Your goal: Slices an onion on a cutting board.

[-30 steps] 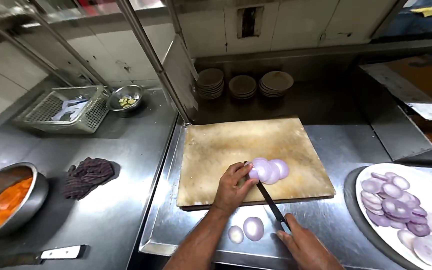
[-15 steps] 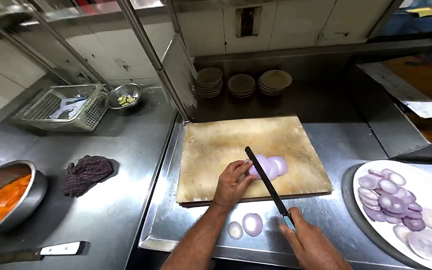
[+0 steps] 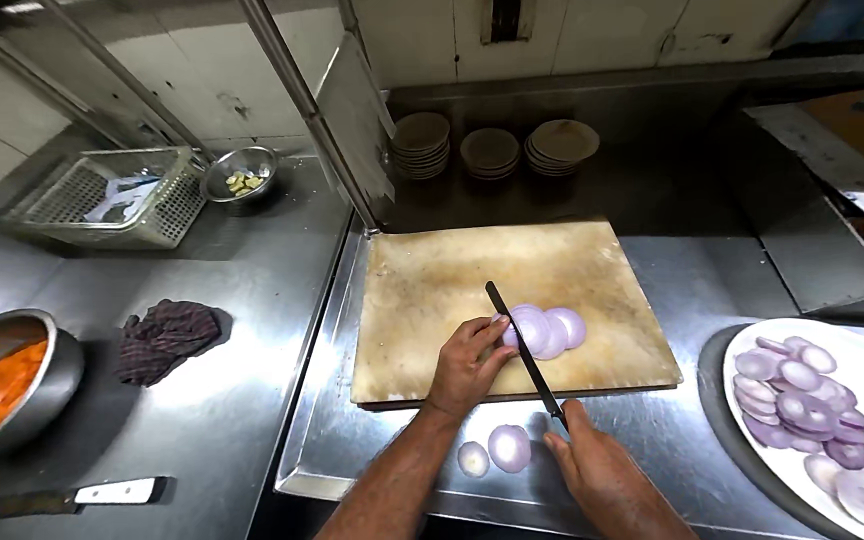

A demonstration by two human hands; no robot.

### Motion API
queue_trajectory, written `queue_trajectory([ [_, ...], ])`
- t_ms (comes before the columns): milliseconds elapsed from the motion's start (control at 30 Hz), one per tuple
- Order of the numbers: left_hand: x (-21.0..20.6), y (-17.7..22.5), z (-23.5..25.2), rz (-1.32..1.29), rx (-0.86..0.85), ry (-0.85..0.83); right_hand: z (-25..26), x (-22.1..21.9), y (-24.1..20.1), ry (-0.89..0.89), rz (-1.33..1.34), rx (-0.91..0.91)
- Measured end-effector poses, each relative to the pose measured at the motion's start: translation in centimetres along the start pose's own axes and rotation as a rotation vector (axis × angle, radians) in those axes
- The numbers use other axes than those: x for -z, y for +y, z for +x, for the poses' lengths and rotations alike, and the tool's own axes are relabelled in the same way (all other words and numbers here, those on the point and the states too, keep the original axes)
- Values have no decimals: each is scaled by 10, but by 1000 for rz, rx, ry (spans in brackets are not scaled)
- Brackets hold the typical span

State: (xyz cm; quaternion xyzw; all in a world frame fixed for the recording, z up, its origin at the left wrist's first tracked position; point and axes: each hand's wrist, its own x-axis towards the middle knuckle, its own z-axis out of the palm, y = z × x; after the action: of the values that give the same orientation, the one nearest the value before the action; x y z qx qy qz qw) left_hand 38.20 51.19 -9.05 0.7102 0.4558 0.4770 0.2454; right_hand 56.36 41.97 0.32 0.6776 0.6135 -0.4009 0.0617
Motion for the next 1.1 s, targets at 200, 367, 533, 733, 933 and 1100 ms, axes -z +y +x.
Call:
queue_trajectory([
  [200, 0, -1, 2, -2, -11, 11, 32, 9, -18, -11, -50, -8],
  [367, 0, -1, 7, -4, -14, 22, 6, -26, 18, -6, 14, -60],
  [533, 2, 2, 5, -31, 25, -73, 8, -17, 28, -63, 34, -59],
  [733, 3, 0, 5, -30, 12, -89, 1, -19, 38, -39, 92, -4],
  [933, 1, -1, 4, -38, 0, -59, -25, -7, 37, 98, 186, 91],
  [1100, 1, -3, 3, -73, -16, -51, -28, -5, 37, 91, 103, 116],
])
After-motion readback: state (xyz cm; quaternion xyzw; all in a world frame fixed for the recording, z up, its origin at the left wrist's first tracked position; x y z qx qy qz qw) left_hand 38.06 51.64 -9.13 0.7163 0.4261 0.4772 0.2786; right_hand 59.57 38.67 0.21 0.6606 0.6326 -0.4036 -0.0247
